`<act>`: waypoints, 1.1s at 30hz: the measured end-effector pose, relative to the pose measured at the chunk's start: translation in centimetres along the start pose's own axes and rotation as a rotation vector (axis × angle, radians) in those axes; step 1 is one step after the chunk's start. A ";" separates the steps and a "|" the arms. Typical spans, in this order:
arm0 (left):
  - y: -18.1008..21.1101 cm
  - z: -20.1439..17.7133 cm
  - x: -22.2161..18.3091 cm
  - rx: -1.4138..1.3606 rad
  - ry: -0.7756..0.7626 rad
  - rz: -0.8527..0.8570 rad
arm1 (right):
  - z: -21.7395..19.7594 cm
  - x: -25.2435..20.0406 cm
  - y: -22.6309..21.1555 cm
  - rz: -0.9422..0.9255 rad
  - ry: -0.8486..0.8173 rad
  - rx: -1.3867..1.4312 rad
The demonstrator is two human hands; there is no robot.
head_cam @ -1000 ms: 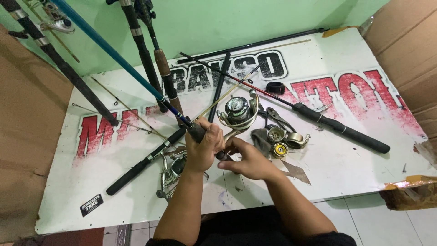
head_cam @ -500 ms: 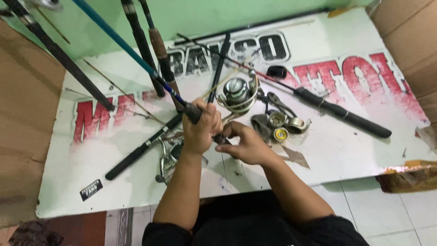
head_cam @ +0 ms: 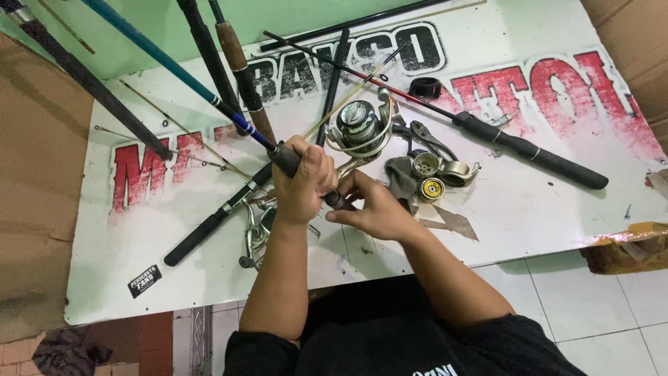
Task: Repairing and assembling a fishing reel on a workbench.
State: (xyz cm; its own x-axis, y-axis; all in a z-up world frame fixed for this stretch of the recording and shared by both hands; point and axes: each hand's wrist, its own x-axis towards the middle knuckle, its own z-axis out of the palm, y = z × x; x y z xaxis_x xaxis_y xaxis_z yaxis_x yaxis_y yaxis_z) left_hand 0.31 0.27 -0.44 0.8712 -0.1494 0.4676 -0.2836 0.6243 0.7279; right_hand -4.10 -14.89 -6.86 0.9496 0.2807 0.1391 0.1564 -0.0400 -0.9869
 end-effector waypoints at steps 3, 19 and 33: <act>0.2 -0.3 -0.1 0.002 0.002 0.007 | -1.0 0.0 -2.6 -0.006 -0.097 -0.001; -1.7 -3.9 -0.1 -0.266 -0.188 -0.101 | -6.1 0.8 -4.3 0.040 0.142 0.236; -0.6 0.7 -0.3 0.381 0.096 0.138 | -4.1 2.2 -3.7 -0.278 0.489 0.576</act>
State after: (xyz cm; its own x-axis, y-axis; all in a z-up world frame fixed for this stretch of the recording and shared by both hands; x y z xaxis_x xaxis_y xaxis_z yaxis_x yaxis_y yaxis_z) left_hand -0.08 -0.60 -0.68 0.8428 -0.0007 0.5382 -0.5128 0.3026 0.8034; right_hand -1.50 -18.04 -2.59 0.9289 -0.2490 0.2740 0.3662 0.5081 -0.7796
